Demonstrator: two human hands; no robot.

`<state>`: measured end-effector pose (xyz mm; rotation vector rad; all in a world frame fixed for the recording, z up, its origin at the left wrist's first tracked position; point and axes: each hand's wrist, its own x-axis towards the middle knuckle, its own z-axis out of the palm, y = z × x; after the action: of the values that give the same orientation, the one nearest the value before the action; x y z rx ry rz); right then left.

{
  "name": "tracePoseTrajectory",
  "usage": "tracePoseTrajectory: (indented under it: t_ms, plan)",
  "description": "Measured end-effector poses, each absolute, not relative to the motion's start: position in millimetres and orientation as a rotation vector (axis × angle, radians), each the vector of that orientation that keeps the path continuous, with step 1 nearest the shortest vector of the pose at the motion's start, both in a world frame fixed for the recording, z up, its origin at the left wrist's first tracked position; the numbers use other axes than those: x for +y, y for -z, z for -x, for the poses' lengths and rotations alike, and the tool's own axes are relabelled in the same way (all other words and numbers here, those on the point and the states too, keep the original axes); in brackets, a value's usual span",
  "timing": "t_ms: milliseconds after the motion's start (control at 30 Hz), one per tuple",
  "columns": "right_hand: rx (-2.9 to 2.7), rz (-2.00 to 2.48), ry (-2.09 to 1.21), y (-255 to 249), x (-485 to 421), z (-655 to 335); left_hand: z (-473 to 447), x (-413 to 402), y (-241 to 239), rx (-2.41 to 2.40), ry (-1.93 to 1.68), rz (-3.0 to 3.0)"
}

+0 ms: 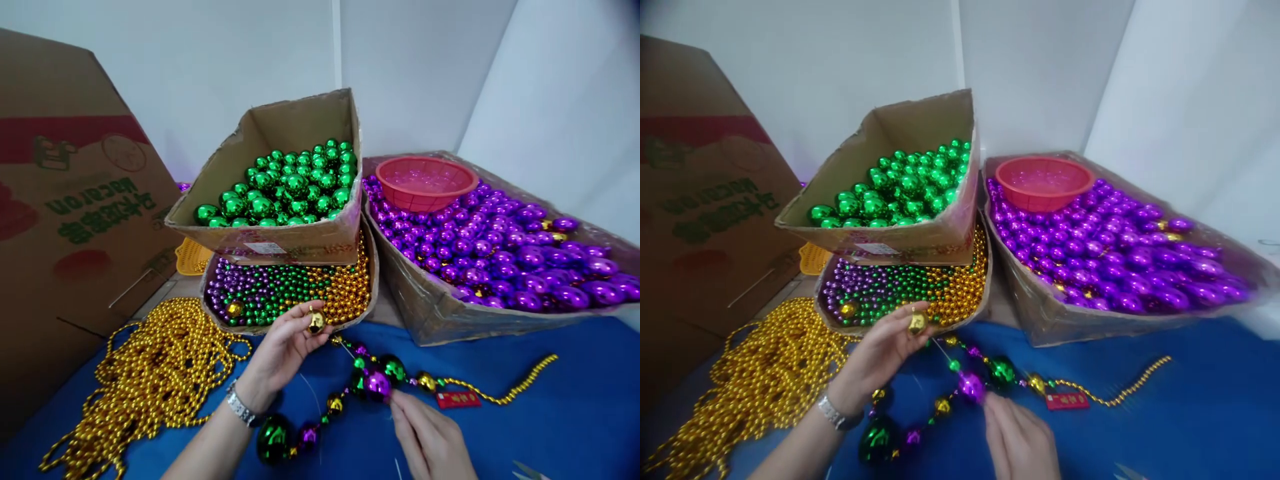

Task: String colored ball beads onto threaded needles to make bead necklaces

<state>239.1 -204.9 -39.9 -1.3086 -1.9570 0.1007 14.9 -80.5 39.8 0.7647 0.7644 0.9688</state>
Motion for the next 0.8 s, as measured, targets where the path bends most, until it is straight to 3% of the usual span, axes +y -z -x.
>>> tracePoseTrajectory:
  t_ms: [267, 667, 800]
  plan:
    - [-1.916, 1.348, -0.081, 42, -209, -244, -43, -89, -32, 0.706, -1.023, -0.456]
    - [-1.877, 1.312, -0.010, 41, -204, -239, -53, -100, -36, 0.721, -0.979, -0.568]
    - [-1.827, 1.429, -0.125, 44, -204, -238, -60, -109, -31, 0.729, -0.973, -0.716]
